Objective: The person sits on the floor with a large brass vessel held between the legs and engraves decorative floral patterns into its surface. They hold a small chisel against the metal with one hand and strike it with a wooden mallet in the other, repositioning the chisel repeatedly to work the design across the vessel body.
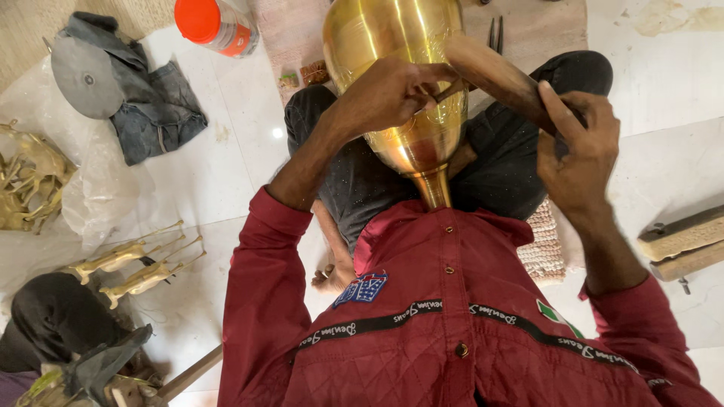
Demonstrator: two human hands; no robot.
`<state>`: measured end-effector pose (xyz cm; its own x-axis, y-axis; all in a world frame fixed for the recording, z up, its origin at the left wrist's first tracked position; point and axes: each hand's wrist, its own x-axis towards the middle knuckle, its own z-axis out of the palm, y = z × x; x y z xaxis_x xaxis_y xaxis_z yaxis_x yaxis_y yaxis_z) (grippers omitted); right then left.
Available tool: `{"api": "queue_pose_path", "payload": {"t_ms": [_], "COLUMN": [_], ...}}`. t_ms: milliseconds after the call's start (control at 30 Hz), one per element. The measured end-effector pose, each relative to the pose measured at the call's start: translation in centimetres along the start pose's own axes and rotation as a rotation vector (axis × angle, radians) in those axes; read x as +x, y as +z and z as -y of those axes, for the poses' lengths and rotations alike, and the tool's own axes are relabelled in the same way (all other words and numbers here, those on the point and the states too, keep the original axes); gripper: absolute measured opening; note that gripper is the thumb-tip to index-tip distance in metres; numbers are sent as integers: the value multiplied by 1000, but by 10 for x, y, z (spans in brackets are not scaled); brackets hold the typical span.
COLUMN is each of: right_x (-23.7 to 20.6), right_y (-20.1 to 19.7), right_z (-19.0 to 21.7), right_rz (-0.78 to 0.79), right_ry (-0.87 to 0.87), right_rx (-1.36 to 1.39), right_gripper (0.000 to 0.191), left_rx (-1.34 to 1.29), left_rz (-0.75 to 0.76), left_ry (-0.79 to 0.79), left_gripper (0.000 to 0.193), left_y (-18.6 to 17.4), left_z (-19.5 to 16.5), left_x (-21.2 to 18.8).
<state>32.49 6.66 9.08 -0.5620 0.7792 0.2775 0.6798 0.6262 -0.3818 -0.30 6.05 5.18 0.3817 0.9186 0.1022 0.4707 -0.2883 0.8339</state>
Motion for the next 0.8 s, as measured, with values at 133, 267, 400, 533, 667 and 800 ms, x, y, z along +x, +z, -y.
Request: {"api": "queue_pose_path", "payload": {"t_ms": [133, 267, 400, 533, 667, 800], "right_x": [-37, -61, -69, -69, -63, -58], "right_y": [27, 46, 59, 60, 60, 60], "right_z": [3, 9, 12, 14, 16, 14], "right_rz": [-132, -207, -168, -84, 13, 32], "right_ry": [199, 176, 154, 339, 356, 334], "right_rx": [415, 309, 343, 295, 385, 347], "right_gripper": [69, 71, 65, 73, 68, 69], "left_rx": [68, 154, 192, 163, 133, 134], "left_rz": [117, 216, 309, 207, 213, 253], "left_ry": [56, 131, 109, 222, 187, 148], "left_gripper": [61, 59, 53, 54, 54, 49], "left_y": [-3, -7, -7, -7, -13, -17], "left_z": [-1, 0, -2, -1, 1, 3], "left_x": [12, 20, 26, 26, 24, 24]}}
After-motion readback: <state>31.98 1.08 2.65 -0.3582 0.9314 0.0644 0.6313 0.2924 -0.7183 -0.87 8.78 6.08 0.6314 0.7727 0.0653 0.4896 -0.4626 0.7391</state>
